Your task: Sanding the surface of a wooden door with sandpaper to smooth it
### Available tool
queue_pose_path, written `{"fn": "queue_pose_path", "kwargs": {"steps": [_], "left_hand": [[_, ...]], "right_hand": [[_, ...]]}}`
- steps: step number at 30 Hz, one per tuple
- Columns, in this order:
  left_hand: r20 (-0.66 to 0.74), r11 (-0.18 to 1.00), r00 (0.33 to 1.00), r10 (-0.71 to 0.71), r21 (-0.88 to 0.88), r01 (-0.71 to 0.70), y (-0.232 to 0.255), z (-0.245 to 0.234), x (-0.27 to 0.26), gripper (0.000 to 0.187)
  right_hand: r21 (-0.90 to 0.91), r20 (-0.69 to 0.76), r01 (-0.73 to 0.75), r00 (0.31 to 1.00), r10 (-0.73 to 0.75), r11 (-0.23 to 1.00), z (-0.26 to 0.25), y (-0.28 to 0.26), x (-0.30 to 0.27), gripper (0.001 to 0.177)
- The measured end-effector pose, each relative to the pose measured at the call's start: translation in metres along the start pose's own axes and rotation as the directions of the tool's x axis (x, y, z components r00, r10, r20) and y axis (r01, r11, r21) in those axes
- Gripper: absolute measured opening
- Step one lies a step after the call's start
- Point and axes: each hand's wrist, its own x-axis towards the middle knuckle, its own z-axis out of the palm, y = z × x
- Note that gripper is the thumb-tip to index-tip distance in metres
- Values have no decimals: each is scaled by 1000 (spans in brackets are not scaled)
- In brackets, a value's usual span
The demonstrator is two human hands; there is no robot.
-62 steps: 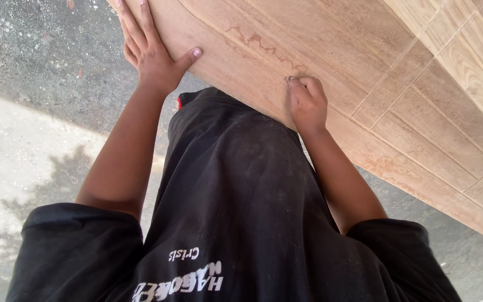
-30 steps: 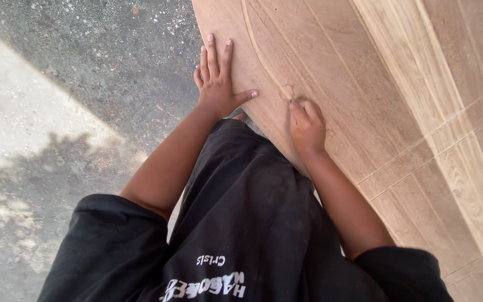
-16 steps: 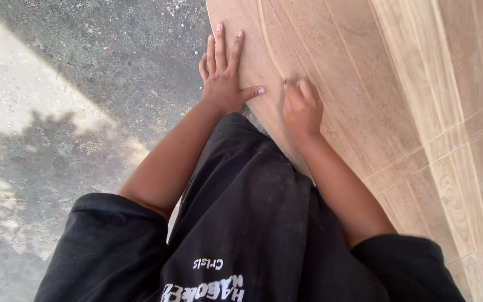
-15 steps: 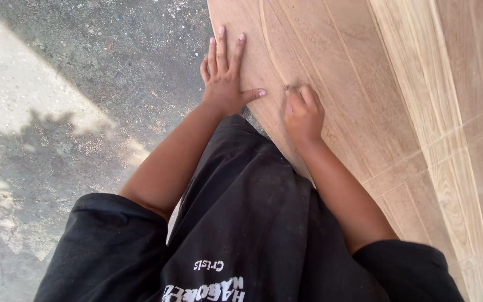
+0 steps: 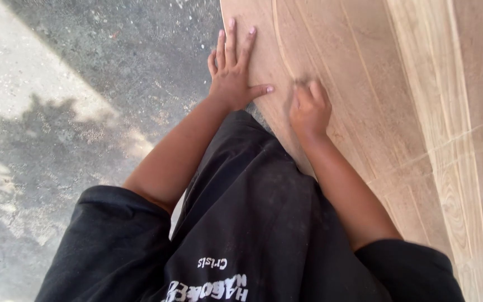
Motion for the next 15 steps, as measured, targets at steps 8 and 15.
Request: {"fn": "queue_pose_path", "kwargs": {"steps": [8,15], "left_hand": [[-27,999,1000,1,36,0,-3,5,-1,137],[227,991,966,-124,82,108,20,-28,1,132]], "right_hand": [[24,-55,-45,997,46,999,-2,3,0,11],[224,111,-358,934,341,907,-94,60,-135,8]]}}
